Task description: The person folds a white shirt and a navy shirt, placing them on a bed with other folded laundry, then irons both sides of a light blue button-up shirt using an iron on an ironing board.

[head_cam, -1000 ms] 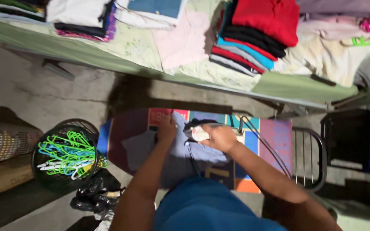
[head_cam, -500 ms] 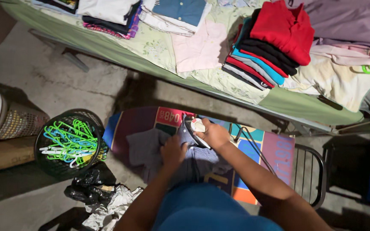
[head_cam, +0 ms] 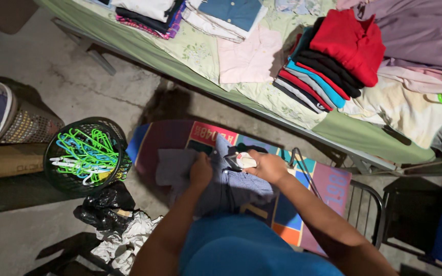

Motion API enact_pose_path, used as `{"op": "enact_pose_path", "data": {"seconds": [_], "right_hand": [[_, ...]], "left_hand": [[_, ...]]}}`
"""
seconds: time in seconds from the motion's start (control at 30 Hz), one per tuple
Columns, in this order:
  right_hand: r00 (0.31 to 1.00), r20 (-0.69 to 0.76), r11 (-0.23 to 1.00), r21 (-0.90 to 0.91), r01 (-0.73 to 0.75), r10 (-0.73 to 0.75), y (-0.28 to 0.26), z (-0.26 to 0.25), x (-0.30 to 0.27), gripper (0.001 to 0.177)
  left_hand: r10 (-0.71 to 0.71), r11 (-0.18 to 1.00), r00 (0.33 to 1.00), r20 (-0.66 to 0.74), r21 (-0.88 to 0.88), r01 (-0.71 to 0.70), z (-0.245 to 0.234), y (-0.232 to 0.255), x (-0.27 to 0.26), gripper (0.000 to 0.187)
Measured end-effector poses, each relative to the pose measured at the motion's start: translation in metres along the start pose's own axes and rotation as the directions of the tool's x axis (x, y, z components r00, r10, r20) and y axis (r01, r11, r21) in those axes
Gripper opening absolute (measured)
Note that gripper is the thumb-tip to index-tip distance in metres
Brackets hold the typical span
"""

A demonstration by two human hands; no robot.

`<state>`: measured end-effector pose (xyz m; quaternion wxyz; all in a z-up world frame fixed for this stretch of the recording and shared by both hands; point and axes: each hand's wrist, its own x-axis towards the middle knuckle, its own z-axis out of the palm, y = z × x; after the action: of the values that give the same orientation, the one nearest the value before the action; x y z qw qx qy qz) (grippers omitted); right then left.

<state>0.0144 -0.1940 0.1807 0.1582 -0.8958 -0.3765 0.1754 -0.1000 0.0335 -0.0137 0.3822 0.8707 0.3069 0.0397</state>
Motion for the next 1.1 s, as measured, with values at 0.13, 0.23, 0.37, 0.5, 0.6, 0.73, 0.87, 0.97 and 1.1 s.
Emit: {"op": "enact_pose_path", "data": {"seconds": [0.13, 0.23, 0.37, 0.5, 0.6, 0.73, 0.87, 0.97, 1.1], "right_hand": [[0.986, -0.012, 0.984, -0.06, -0.169, 0.168, -0.008, 0.006, 0.015, 0.059], [0.973, -0.169, 0.987, 0.009, -0.159, 0.158, -0.014, 0.02, 0.036, 0.06], [0.983, -0.152, 0.994, -0.017, -0.108, 0.104, -0.013, 0.032, 0.056, 0.058], [0.999, 0.013, 0.999, 0.004, -0.035, 0.035, -0.013, 0.012, 0.05, 0.058], [0.994, 0.049, 0.995, 0.001, 0.102, -0.102, -0.017, 0.0, 0.048, 0.053], [1.0, -0.002, 0.997, -0.067, -0.031, 0.031, -0.033, 0.002, 0.057, 0.058], [0.976, -0.124, 0.983, 0.06, -0.173, 0.179, -0.05, 0.011, 0.075, 0.06], [0.97, -0.142, 0.977, 0.116, -0.179, 0.195, -0.051, 0.017, 0.079, 0.056], [0.997, -0.05, 0.998, 0.031, -0.06, 0.062, -0.035, 0.008, 0.076, 0.058]], "left_hand": [[-0.013, 0.994, 0.993, -0.119, -0.11, 0.0, 0.018, -0.023, 0.009, 0.017], [0.099, 0.984, 0.976, -0.193, -0.129, -0.125, 0.027, -0.039, 0.02, 0.021], [0.133, 0.989, 0.974, -0.186, -0.036, -0.142, 0.044, -0.06, 0.028, 0.024], [0.039, 0.993, 0.989, -0.143, -0.101, -0.054, 0.049, -0.066, 0.029, 0.023], [0.004, 0.993, 0.994, -0.109, -0.118, -0.017, 0.05, -0.07, 0.03, 0.025], [-0.038, 0.998, 0.999, -0.03, -0.053, 0.036, 0.054, -0.072, 0.039, 0.028], [-0.069, 0.996, 0.998, 0.006, -0.059, 0.069, 0.054, -0.069, 0.043, 0.024], [-0.117, 0.989, 0.993, 0.026, -0.091, 0.119, 0.05, -0.063, 0.041, 0.023], [-0.109, 0.984, 0.994, 0.007, -0.14, 0.109, 0.043, -0.055, 0.033, 0.022]]}}
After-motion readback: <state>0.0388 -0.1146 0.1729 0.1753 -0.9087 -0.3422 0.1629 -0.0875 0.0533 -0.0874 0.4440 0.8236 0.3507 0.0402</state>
